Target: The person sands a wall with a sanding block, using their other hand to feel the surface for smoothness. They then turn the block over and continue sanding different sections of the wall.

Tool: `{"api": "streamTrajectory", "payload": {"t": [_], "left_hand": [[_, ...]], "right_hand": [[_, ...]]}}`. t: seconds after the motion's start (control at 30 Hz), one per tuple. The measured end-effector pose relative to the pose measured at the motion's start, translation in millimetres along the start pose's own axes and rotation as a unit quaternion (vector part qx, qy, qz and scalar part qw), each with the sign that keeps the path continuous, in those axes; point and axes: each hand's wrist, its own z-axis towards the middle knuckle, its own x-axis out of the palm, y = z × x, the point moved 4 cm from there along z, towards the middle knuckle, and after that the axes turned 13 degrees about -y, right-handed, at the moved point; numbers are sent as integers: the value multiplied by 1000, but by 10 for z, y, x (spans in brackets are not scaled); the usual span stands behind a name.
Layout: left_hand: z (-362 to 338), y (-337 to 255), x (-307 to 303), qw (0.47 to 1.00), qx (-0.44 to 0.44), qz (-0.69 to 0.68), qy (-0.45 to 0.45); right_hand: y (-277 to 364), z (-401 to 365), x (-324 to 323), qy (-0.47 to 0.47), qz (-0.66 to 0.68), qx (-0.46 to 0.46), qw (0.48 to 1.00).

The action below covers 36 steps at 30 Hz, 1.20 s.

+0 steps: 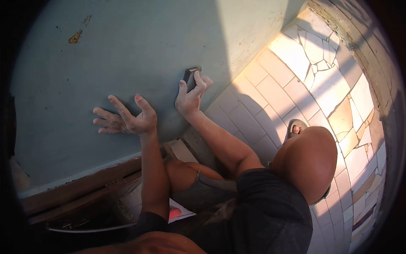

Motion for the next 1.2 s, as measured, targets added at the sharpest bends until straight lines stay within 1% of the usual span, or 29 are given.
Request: {"api": "streamTrajectory", "payload": {"t": [0.07, 0.1, 0.13, 0.17, 0.2, 0.27, 0.33, 0.37, 0.4, 0.43, 0.5, 0.53, 0.57, 0.6, 0.67, 0.77, 0.8, 0.83, 0.87, 0.93, 0.97, 1.0, 1.03, 1.07, 1.13, 1.2], "left_hand": [[-44, 51, -22, 999, 8, 6, 37], [-24, 47, -25, 999, 13, 7, 46], [40, 46, -71, 998, 4, 6, 64], [66, 57, -142, 996, -7, 6, 84], [68, 57, -146, 996, -8, 12, 90], [154, 61, -184, 996, -8, -7, 85], [117, 1, -150, 998, -2, 3, 64], [80, 10, -74, 999, 0, 7, 54], [38, 55, -30, 999, 4, 5, 43], [-51, 75, -18, 999, 15, 1, 47], [-109, 57, -11, 998, 27, -3, 58], [-66, 64, -28, 997, 14, -11, 73], [-72, 67, -118, 995, -4, -12, 97], [-69, 85, -187, 994, -6, -6, 111], [16, 104, -165, 993, 35, -19, 110], [15, 37, -115, 996, 40, -2, 84], [-11, 35, -54, 997, 44, -8, 67], [-84, 52, -11, 998, 45, -1, 53], [-139, 52, 1, 998, 41, 10, 47], [-144, 9, 53, 997, 54, 26, 42], [-102, -2, 48, 998, 41, 23, 50], [-95, 7, -43, 997, 27, 27, 70], [-72, 20, -113, 994, 26, 38, 95], [-19, 12, -93, 995, 23, 28, 94], [-64, -40, -81, 996, 10, 16, 90], [-7, -65, -24, 997, 8, 28, 69]], "right_hand": [[-138, 201, 50, 0, -18, -24, 1000], [-52, 439, 127, 5, -37, -39, 999], [164, 920, 247, -16, -50, -33, 998], [241, 1426, 401, -34, -64, -27, 997], [77, 1765, 570, -39, -53, -39, 997], [89, 1462, 479, -39, -48, -11, 998], [289, 1056, 368, -69, -20, 21, 997], [110, 368, 181, -36, -32, -5, 999], [-96, -214, -13, 24, -39, -40, 998], [-124, -211, -14, 22, -38, -42, 998], [-192, -263, -62, 16, -17, -11, 1000], [-53, 203, 88, -17, -2, -6, 1000], [133, 783, 244, -22, -34, -14, 999], [330, 1366, 399, -46, -24, -33, 998], [314, 1335, 364, -49, -23, -21, 998], [375, 1456, 473, -74, 12, -9, 997], [191, 812, 276, -45, -46, -33, 997], [-34, 151, 57, 12, -62, -57, 996], [-321, -405, -136, 48, -46, -55, 996], [-323, -220, -127, 55, -40, -49, 997], [-259, -70, -61, 59, -34, -34, 997], [-52, 440, 112, 20, -48, -17, 998], [150, 971, 272, 11, -73, 21, 997], [253, 1455, 397, -10, -76, 19, 997], [180, 1259, 288, -1, -81, 14, 997], [108, 957, 234, -20, -66, 1, 998]]}}
